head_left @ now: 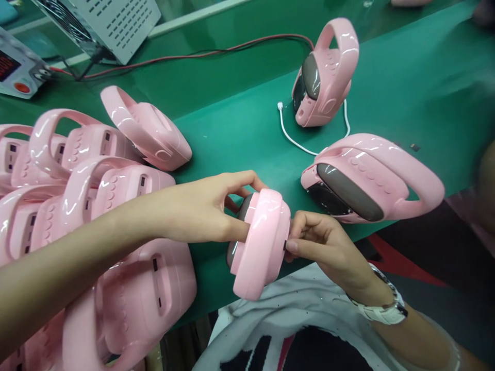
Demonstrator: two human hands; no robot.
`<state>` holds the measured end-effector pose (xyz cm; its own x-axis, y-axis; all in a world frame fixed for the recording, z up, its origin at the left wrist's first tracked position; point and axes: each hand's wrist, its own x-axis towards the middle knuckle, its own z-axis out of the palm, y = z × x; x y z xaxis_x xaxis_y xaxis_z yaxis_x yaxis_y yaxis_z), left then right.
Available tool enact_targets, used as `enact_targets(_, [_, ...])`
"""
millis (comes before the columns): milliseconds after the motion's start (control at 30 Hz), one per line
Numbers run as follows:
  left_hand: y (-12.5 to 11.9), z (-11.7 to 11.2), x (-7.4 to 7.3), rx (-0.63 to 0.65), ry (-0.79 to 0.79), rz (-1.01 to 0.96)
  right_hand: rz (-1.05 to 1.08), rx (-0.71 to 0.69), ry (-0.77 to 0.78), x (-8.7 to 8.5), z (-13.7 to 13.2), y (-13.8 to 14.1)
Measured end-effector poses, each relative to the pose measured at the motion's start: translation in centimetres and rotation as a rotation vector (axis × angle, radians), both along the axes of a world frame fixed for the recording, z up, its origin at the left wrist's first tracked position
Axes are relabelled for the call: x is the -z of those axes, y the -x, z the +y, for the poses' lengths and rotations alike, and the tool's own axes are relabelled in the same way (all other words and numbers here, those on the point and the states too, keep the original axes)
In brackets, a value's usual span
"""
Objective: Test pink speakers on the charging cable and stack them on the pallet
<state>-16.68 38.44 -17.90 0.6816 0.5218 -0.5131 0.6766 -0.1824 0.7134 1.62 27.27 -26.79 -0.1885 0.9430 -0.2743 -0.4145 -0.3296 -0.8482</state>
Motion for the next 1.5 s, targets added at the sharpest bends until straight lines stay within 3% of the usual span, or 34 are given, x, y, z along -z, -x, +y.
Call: enact_targets(1500, [-0.01,0.05,-0.09,0.02,0.01,0.019,-0.054,0.006,-0.029,0.0,0.07,0.2])
